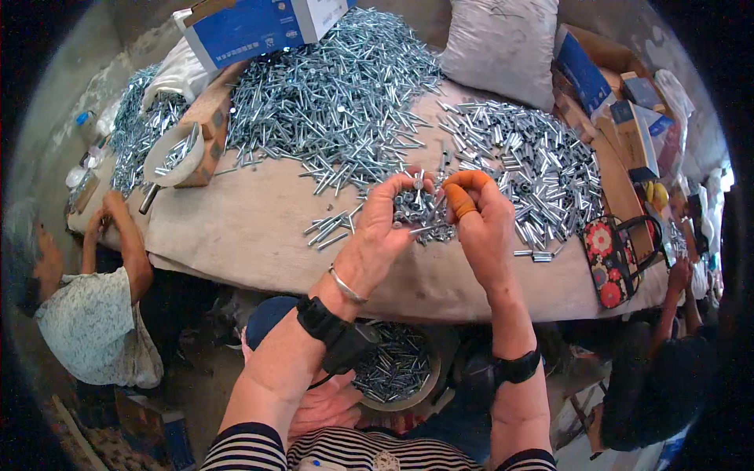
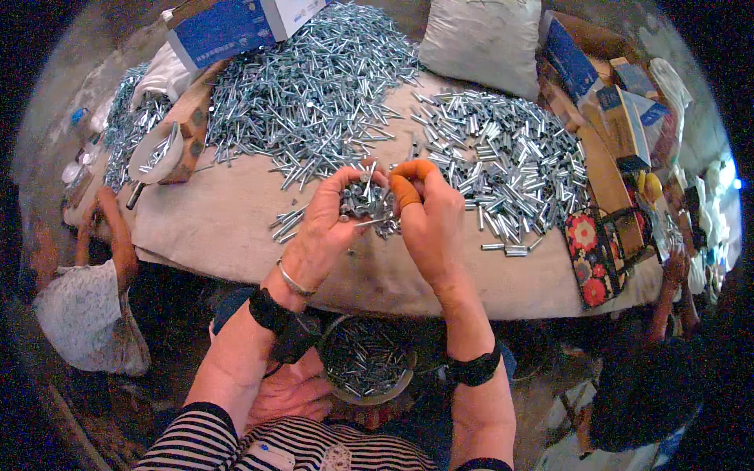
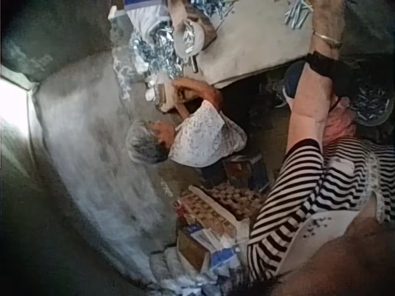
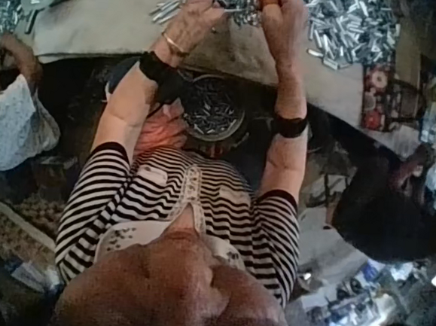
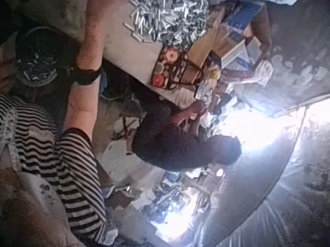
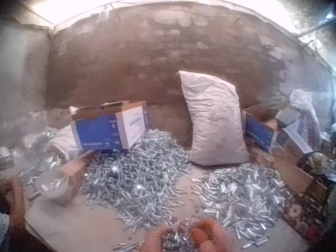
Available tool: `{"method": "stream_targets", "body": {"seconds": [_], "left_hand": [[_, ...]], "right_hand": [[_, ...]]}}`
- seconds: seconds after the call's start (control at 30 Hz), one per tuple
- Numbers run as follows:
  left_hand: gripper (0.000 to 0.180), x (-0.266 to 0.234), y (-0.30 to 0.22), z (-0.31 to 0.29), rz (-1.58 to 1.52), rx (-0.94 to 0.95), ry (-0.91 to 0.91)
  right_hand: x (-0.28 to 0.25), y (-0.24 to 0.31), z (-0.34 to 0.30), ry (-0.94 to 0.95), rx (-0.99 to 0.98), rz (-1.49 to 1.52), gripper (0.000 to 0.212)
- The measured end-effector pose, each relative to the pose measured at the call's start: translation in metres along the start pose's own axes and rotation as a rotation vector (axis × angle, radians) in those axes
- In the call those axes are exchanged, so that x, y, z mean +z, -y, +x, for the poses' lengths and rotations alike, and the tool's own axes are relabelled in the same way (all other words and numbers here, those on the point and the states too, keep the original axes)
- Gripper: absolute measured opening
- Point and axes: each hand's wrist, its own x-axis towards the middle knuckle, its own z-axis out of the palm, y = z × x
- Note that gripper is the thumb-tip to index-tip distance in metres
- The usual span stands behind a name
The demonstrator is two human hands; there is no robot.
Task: Assembling small metal components by manually placing a washer-like collar onto a bolt.
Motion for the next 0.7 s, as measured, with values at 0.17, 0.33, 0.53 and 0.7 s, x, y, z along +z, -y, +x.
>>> {"method": "stream_targets", "body": {"seconds": [0.17, 0.33, 0.53, 0.7], "left_hand": [[0.026, 0.027, 0.019, -0.029, 0.345, 0.203, -0.076], [0.019, 0.026, 0.024, -0.033, 0.519, 0.208, -0.04], [0.013, 0.016, 0.03, -0.037, 0.644, 0.383, 0.037], [0.015, 0.019, 0.033, -0.034, 0.645, 0.355, 0.014]], "right_hand": [[-0.003, 0.004, 0.004, -0.035, 0.089, 0.019, 0.012], [0.002, -0.008, 0.008, -0.123, 0.121, 0.054, 0.014], [0.01, -0.012, 0.011, -0.14, -0.064, -0.561, 0.017], [0.012, -0.021, 0.018, -0.141, -0.005, -0.629, 0.016]]}}
